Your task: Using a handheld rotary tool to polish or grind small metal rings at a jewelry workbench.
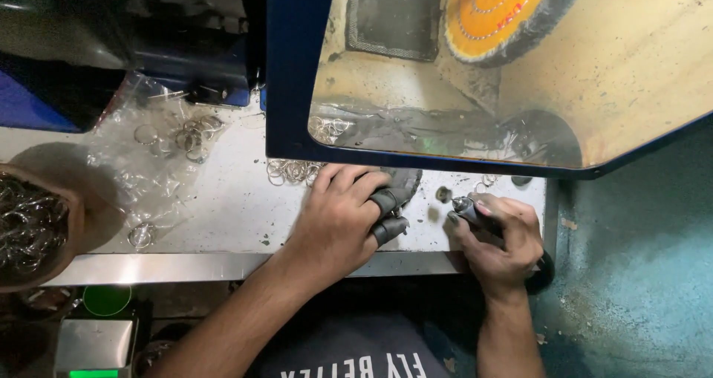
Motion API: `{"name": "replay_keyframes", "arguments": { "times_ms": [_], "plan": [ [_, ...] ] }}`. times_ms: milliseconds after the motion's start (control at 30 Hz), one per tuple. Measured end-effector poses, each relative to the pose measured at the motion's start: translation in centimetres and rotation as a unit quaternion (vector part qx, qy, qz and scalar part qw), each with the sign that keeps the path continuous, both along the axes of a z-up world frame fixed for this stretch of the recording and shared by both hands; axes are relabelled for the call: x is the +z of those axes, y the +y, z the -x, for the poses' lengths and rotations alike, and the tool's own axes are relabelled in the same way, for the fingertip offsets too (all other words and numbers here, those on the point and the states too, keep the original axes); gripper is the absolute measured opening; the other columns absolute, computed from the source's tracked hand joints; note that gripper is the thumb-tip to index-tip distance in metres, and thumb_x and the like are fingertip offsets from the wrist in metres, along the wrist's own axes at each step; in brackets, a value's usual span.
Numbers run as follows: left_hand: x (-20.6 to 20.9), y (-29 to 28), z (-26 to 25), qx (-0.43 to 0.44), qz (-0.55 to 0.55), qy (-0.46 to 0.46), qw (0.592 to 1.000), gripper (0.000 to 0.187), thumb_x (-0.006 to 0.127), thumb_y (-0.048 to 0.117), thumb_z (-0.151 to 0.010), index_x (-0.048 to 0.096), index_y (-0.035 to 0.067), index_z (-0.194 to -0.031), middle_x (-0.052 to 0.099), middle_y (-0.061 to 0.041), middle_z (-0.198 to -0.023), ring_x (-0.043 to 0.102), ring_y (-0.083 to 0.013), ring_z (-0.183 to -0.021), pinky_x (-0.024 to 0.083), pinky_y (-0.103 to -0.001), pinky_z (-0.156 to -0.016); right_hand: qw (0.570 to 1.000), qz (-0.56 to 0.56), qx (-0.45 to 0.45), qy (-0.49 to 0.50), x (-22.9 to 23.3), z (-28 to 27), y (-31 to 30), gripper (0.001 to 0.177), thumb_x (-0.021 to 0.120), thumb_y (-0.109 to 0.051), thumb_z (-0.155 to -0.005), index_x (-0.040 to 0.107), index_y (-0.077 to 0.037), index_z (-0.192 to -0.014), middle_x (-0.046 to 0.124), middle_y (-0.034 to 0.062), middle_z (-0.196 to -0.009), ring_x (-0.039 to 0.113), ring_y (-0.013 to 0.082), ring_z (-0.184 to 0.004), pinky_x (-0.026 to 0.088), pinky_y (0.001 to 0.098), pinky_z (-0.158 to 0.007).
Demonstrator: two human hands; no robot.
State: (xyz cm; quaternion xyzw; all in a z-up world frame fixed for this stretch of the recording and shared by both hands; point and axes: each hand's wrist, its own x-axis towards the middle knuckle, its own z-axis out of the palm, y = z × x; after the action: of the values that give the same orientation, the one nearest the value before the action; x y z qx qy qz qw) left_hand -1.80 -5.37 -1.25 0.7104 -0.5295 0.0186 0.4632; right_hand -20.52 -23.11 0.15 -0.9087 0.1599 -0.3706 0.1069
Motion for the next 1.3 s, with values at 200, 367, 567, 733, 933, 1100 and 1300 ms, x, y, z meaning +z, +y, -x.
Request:
{"name": "replay_keyframes", "arguments": {
  "times_ms": [200,367,567,733,933,1100,1300],
  "plan": [
    [0.6,0.1,-0.1,-0.005,-0.006,0.015,1.000,0.035,0.090,0.029,-0.075,0.073,-0.001,-0.078,0.071,-0.012,-0.110,0.062,-0.0335,-0.112,0.039,-0.054,-0.100,1.000,0.007,-0.007,0.004,-0.4,0.3,-0.4,0.029,0.096,-0.023,-0.081,0.076,-0.006,-0.093,0.077,0.0084,-0.091,0.071,0.0295,-0.085,0.058,0.0403,-0.084],
    [0.6,0.9,-0.3,0.008,0.009,0.013,1.000,0.033,0.087,0.028,-0.077,0.072,-0.001,-0.081,0.068,-0.011,-0.115,0.061,-0.0344,-0.113,0.040,-0.055,-0.101,1.000,-0.002,-0.008,-0.001,-0.3,0.6,-0.5,0.030,0.096,-0.024,-0.081,0.077,-0.005,-0.093,0.077,0.0086,-0.092,0.071,0.0296,-0.086,0.058,0.0406,-0.084],
    [3.5,5.1,-5.6,0.082,-0.158,-0.110,0.978,0.039,0.084,0.037,-0.086,0.068,0.001,-0.089,0.059,-0.012,-0.107,0.055,-0.0337,-0.110,0.039,-0.051,-0.102,0.998,0.038,0.004,0.054,0.4,0.7,0.1,0.033,0.091,-0.016,-0.086,0.072,0.003,-0.104,0.073,0.0210,-0.106,0.069,0.0335,-0.096,0.058,0.0432,-0.093],
    [3.8,6.3,-7.2,0.128,-0.147,-0.162,0.967,0.020,0.077,0.008,-0.069,0.064,-0.007,-0.069,0.067,-0.031,-0.123,0.056,-0.0405,-0.126,0.042,-0.054,-0.108,0.998,0.042,-0.008,0.048,1.1,0.6,0.8,0.033,0.088,-0.020,-0.088,0.073,0.004,-0.105,0.074,0.0220,-0.108,0.070,0.0352,-0.099,0.058,0.0450,-0.095],
    [4.1,8.2,-5.0,0.113,-0.249,0.006,0.962,0.053,0.077,0.035,-0.083,0.068,-0.007,-0.114,0.046,-0.015,-0.146,0.036,-0.0348,-0.143,0.027,-0.057,-0.119,0.994,-0.001,-0.104,0.045,0.2,3.2,-0.5,0.044,0.075,-0.032,-0.097,0.065,0.006,-0.116,0.074,0.0220,-0.112,0.075,0.0375,-0.099,0.059,0.0447,-0.087],
    [3.2,7.4,-0.9,0.007,-0.068,0.058,0.996,0.056,0.079,0.034,-0.087,0.060,0.004,-0.130,0.055,-0.010,-0.135,0.052,-0.0327,-0.131,0.041,-0.051,-0.113,0.971,-0.067,-0.217,0.071,1.4,3.3,-3.0,0.037,0.082,-0.012,-0.084,0.068,-0.008,-0.118,0.075,0.0124,-0.115,0.074,0.0321,-0.100,0.056,0.0428,-0.092],
    [3.2,4.0,-0.9,-0.117,-0.020,-0.039,0.992,0.042,0.071,-0.005,-0.073,0.068,-0.004,-0.115,0.059,-0.016,-0.125,0.055,-0.0369,-0.125,0.047,-0.059,-0.105,0.928,-0.078,-0.274,0.241,2.1,1.0,-4.0,0.036,0.080,-0.030,-0.086,0.065,-0.013,-0.115,0.077,0.0105,-0.083,0.074,0.0353,-0.071,0.056,0.0441,-0.062]
  ]
}}
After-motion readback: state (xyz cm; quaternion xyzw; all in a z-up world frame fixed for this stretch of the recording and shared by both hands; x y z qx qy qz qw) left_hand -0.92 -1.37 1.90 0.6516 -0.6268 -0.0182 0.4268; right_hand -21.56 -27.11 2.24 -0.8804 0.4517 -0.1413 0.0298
